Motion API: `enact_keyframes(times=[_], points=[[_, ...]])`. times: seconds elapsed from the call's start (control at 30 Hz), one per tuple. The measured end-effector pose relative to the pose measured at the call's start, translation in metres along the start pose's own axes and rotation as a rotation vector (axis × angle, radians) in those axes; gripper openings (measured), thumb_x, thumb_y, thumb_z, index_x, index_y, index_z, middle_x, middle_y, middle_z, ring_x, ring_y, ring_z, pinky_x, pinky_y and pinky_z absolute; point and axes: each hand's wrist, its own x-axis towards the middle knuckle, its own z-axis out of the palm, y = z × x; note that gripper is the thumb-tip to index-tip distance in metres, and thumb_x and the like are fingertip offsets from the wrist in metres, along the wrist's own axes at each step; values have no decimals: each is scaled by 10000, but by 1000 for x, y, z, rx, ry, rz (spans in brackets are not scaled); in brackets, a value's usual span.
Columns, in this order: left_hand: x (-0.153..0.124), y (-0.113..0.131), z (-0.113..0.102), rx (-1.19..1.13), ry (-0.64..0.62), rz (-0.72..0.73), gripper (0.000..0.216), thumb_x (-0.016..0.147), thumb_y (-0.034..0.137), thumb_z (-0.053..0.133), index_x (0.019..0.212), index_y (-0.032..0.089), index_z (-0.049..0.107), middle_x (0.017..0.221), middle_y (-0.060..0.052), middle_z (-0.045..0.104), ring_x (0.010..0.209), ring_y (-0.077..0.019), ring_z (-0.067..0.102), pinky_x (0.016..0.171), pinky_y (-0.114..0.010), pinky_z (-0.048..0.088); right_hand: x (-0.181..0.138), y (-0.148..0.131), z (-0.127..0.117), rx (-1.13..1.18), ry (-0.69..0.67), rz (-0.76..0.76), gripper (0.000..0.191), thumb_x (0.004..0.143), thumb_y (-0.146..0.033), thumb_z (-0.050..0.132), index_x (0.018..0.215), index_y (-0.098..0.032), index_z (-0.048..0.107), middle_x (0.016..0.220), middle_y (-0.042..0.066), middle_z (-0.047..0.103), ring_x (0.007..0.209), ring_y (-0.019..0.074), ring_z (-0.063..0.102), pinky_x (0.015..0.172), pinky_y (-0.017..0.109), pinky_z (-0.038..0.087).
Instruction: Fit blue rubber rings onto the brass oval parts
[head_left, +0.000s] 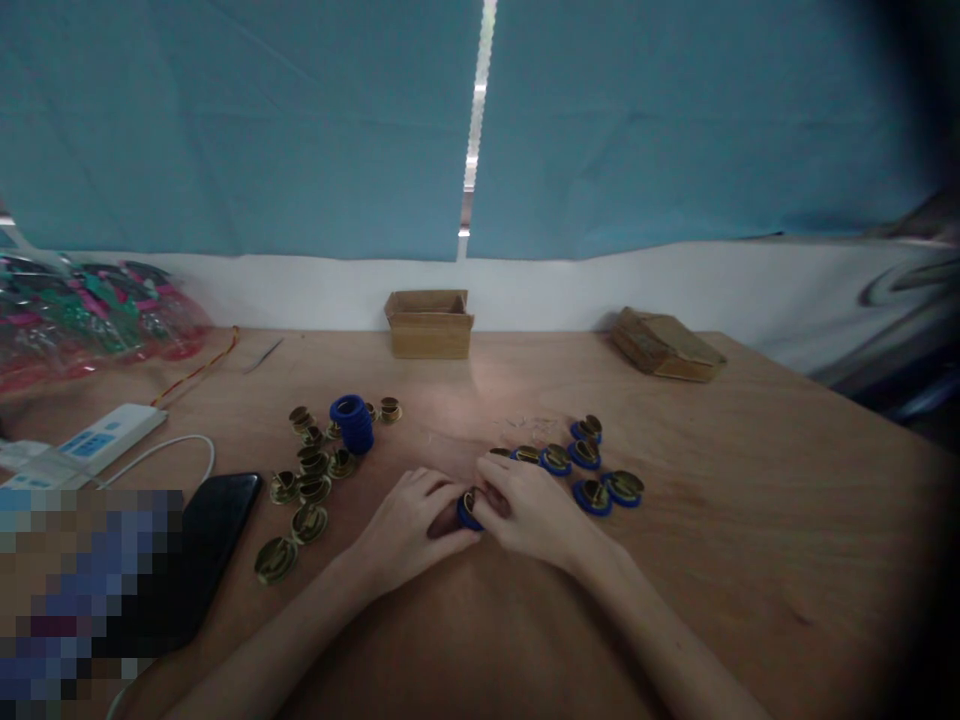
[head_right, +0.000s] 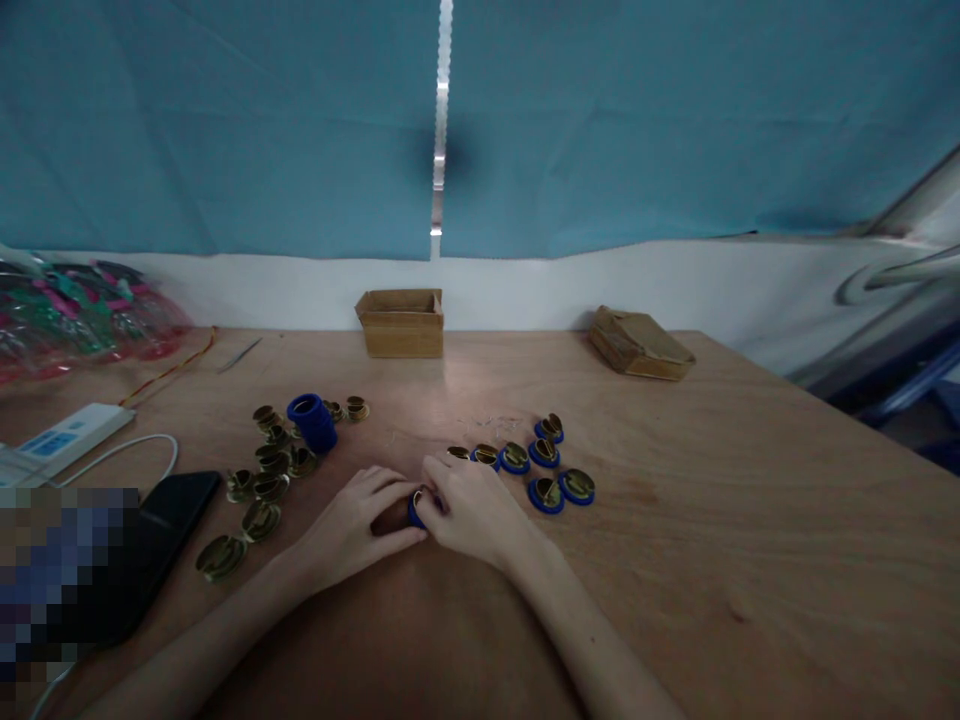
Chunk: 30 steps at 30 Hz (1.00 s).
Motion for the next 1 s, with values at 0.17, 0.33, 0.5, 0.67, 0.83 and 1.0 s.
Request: enact_keyframes(times=[0.17, 0.33, 0.5, 0.67, 0.83, 1.0], points=[[-2, 2, 2, 6, 6, 47, 261, 841, 286, 569, 1094, 228, 601, 1115, -63, 620, 1012, -227, 541, 884, -389, 436, -2, 10, -5, -38, -21, 50, 132, 752, -145, 499, 661, -193, 417, 673, 12, 536, 602, 130, 471, 557, 256, 261], [-3, 0, 4, 52, -28, 65, 235, 879, 230, 500, 1091, 212, 600, 1108, -63, 623, 1015, -215, 539, 889, -384, 447, -4, 13, -5, -43, 8, 61, 70, 764, -132, 496, 795, -189, 468, 772, 36, 569, 687, 158, 518, 611, 257, 328], [-3, -4, 8, 104, -30, 85, 209, 887, 222, 486, 1061, 196, 598, 1110, -58, 617, 1021, -213, 534, 903, -396, 449, -2, 11, 9, -114, 42, -28, 90, 798, -125, 501, 871, -177, 514, 954, 79, 576, 868, 201, 530, 739, 294, 378], [-3, -3, 9, 143, -22, 91, 183, 903, 232, 466, 1020, 184, 598, 1072, -51, 626, 1002, -200, 538, 900, -380, 458, 0, 11, 19, -240, 5, -76, 96, 864, -160, 484, 790, -177, 542, 897, 76, 597, 888, 220, 529, 779, 337, 367], [-2, -7, 1, 189, -9, 131, 173, 909, 224, 452, 958, 178, 611, 1003, -49, 643, 974, -190, 563, 904, -370, 463, 0, 14, 18, -276, 1, -66, 94, 848, -120, 494, 805, -173, 558, 913, 78, 611, 906, 225, 530, 775, 338, 366], [3, -20, -28, 299, 377, 55, 224, 879, 162, 469, 1068, 180, 588, 1192, -85, 578, 1166, -220, 486, 1024, -399, 392, 0, 16, 14, -269, 1, -54, 124, 839, -79, 474, 847, -164, 563, 926, 87, 609, 879, 210, 530, 764, 328, 373]])
